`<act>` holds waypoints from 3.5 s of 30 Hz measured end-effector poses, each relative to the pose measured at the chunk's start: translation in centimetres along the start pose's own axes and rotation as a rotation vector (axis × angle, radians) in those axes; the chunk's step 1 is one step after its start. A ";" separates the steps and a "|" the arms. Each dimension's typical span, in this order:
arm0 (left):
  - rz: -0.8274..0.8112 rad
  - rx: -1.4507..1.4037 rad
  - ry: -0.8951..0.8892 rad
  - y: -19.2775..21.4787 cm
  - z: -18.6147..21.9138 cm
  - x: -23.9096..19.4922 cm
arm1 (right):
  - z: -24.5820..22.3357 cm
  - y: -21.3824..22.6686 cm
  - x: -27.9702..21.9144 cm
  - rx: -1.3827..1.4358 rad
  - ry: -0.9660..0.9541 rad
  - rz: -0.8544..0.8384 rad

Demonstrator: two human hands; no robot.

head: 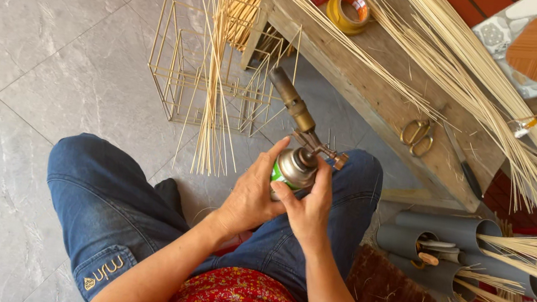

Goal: The person sits on a low stool and uses a knife to sharpen the ends of multiple thin bamboo sticks one by one. After sharpening several sticks, the person uses a handheld blowtorch to heat the tips of a bundle of sticks.

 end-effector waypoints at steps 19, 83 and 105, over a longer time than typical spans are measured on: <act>-0.225 -0.171 0.115 0.6 -0.3 -1.4 | -1.7 5.3 -0.5 0.308 -0.115 0.123; -0.254 -0.212 0.106 0.6 -1.9 1.0 | -2.5 4.4 2.4 -0.042 0.242 -0.051; -0.270 -0.220 0.135 0.6 -2.7 2.0 | -2.3 3.4 3.4 -0.060 0.216 -0.074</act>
Point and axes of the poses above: each hand's wrist, its own x-axis towards the middle knuckle, its own y-axis out of the back of the hand, z = x × y, the point moved 2 cm from there along x, towards the middle knuckle, and after that the axes turned 14 degrees about z, right-handed, at the moved point
